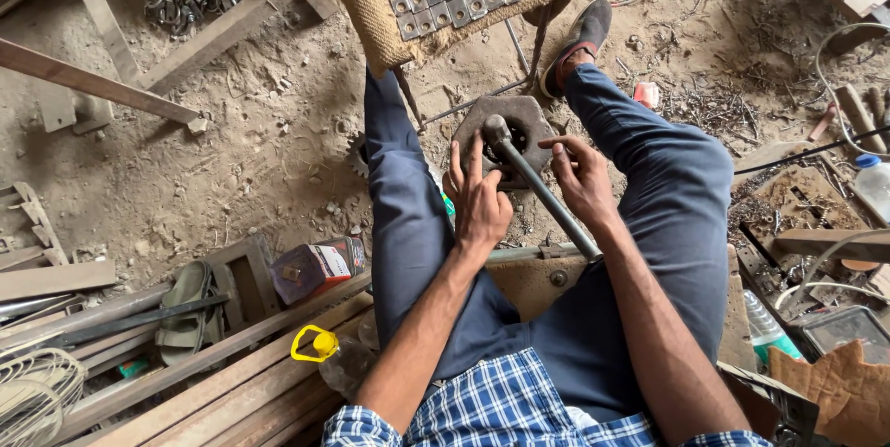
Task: The person sits on a wooden bench in a workshop and uses a hammer to strike a metal rod placed on an anvil. They repeatedly adjust the rod's position and strike it with the hammer, likely to shape or flatten the metal.
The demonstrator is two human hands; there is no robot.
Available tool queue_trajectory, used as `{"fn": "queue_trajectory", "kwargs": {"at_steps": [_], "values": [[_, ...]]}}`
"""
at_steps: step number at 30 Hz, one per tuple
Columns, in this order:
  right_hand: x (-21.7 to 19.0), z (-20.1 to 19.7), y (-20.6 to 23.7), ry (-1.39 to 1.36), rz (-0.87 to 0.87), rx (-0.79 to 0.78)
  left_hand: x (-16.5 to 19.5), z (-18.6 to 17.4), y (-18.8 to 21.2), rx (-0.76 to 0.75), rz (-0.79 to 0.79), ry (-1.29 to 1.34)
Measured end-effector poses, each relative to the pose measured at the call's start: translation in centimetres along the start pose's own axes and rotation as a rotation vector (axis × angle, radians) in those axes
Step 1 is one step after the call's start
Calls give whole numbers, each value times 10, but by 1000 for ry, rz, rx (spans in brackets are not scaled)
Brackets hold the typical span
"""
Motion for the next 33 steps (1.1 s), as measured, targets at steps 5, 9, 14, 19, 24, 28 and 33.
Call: {"fn": "queue_trajectory", "kwargs": {"at_steps": [5, 9, 14, 19, 24, 28, 33], "values": [[2, -2, -3, -26, -28, -1, 0, 0, -1, 5, -34, 80], [7, -2, -5, -4, 17, -1, -3, 5, 1, -18, -35, 50], [7, -2, -4, -6, -18, -9, -4, 9, 6, 23, -24, 65], [7, -4, -3, 1, 19, -9, -3, 9, 10, 18, -31, 82], [3, -6, -4, -6, 13, -6, -1, 6, 16, 35, -85, 95], [-3, -11, -5, -12, -5, -2, 1, 7, 13, 49, -81, 113], [-4, -13, -6, -41, -14, 14, 3, 6, 4, 100, -238, 385]]}}
Point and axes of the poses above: each hand's wrist, its own y-axis away from the middle knuckle, its own z-axis out of the palm, x = y × z, the point moved 2 cm from there along -y, towards the middle knuckle, and after that the axes turned 15 degrees about x, right-handed, at the moved point
